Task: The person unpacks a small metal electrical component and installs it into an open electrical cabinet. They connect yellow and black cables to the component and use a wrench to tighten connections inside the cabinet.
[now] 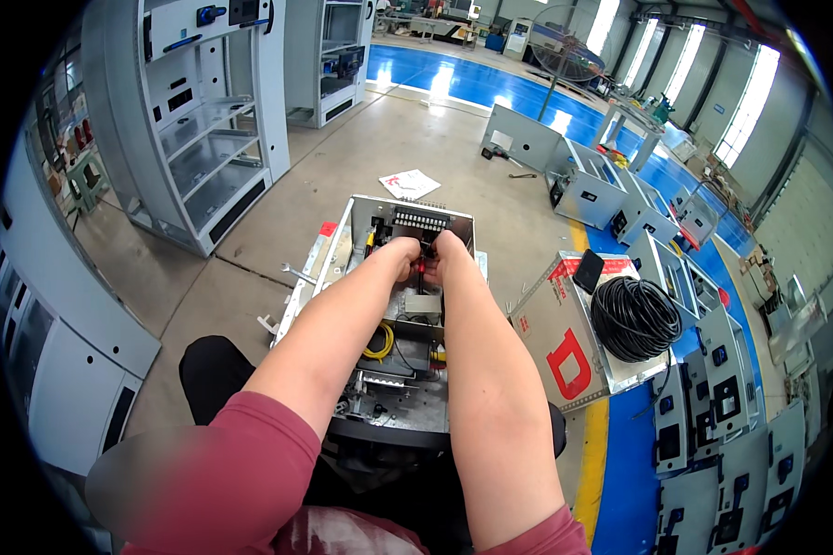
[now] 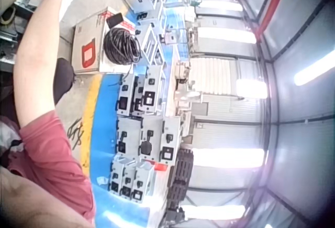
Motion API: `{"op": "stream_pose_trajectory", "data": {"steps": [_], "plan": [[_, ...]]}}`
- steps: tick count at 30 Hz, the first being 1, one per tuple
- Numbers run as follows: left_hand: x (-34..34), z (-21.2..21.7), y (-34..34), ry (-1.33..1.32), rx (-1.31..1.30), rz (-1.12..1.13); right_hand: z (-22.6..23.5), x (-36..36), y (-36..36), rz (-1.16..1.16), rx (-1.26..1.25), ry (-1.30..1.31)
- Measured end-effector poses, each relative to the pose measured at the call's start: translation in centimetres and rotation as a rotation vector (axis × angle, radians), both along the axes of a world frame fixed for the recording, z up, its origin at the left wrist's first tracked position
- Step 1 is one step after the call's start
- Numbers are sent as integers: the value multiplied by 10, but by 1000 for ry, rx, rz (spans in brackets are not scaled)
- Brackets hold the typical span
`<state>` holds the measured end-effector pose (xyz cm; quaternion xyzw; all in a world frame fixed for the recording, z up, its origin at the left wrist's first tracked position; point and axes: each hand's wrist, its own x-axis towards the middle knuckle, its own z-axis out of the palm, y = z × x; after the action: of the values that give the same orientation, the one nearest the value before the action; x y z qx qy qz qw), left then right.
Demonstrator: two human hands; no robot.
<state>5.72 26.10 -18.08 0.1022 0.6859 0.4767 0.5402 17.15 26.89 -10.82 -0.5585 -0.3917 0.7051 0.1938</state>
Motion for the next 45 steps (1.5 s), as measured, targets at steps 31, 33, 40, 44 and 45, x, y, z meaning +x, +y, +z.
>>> {"op": "stream_pose_trajectory", "data": {"steps": [31, 33, 40, 44, 45], "plan": [[1, 2, 4, -47, -4, 34, -27, -9, 26, -7, 19, -26], [-1, 3, 4, -44, 3, 77, -25, -9, 25, 10, 24, -21], [10, 7, -6, 14, -15, -111, -16, 0, 16, -20, 35, -33], [13, 6, -2, 8, 6, -116, -20, 2, 21, -20, 25, -37], [16, 7, -1, 7, 17, -137, -22, 4, 24, -15, 24, -33]]}}
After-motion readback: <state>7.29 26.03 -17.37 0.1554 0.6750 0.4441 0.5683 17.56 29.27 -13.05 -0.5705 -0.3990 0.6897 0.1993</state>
